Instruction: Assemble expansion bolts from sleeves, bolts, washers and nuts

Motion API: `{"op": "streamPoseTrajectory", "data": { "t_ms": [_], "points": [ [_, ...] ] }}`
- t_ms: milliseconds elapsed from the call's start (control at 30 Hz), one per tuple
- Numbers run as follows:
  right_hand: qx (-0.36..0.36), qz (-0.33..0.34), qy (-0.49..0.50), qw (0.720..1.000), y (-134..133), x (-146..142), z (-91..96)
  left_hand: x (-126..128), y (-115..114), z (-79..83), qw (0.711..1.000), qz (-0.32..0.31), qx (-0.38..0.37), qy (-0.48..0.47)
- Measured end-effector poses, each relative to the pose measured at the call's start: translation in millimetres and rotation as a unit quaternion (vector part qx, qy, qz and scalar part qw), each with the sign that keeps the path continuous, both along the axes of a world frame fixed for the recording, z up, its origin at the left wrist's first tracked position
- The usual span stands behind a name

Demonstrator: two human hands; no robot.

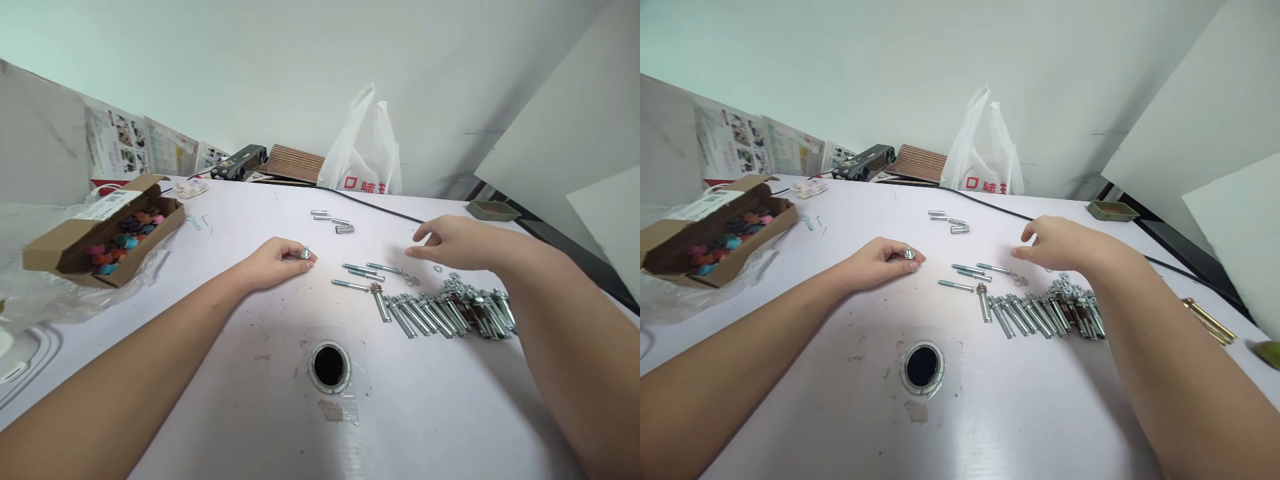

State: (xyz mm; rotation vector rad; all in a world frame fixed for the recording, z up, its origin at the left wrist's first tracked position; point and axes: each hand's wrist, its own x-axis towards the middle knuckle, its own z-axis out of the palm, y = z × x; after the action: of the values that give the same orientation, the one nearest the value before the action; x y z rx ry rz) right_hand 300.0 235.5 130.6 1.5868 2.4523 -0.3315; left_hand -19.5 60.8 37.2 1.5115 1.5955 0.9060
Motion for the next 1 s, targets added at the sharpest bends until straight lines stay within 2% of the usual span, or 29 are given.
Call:
{"op": "streamPoseTrajectory", "data": {
  "t_ms": [100, 233, 300, 433, 567, 667, 767, 867, 933, 1000],
  "points": [
    [-0.036, -0.007, -0.013, 0.999, -7, 27, -4.0, -1, 0, 1.6, 1.000, -0.006, -0.005, 0.018],
    [0.037, -0.072, -0.020, 0.997, 5, 70, -5.8, -1, 1, 4.0, 0.999, -0.023, -0.007, 0.025],
    [0.048, -0.075, -0.029, 0.996, 14, 83, -8.9, -1, 1, 4.0, 0.999, -0.029, -0.012, 0.028],
    [-0.008, -0.021, -0.009, 1.000, 22, 85, -24.7, -3, 2, 2.6, 0.999, -0.029, -0.020, 0.030],
    [-0.034, -0.025, -0.008, 0.999, 27, 81, -45.5, 0, 2, 3.8, 0.999, -0.029, -0.007, 0.029],
    [-0.036, 0.002, -0.003, 0.999, 35, 82, -50.7, 2, 1, 5.4, 0.999, -0.032, 0.008, 0.028],
    [-0.016, 0.011, 0.008, 1.000, 34, 68, -35.4, 3, 0, 4.6, 0.999, -0.034, 0.016, 0.020],
    [0.027, -0.030, 0.064, 0.997, 7, 28, -6.7, 0, 0, 2.0, 0.999, -0.041, 0.020, 0.007],
    [0.005, 0.046, 0.144, 0.989, -25, -11, 7.5, -1, 1, 0.4, 0.999, -0.046, 0.019, 0.000],
    [-0.016, 0.136, 0.220, 0.966, -57, -52, 11.2, -2, 1, -0.5, 0.998, -0.052, 0.020, -0.005]
  ]
}}
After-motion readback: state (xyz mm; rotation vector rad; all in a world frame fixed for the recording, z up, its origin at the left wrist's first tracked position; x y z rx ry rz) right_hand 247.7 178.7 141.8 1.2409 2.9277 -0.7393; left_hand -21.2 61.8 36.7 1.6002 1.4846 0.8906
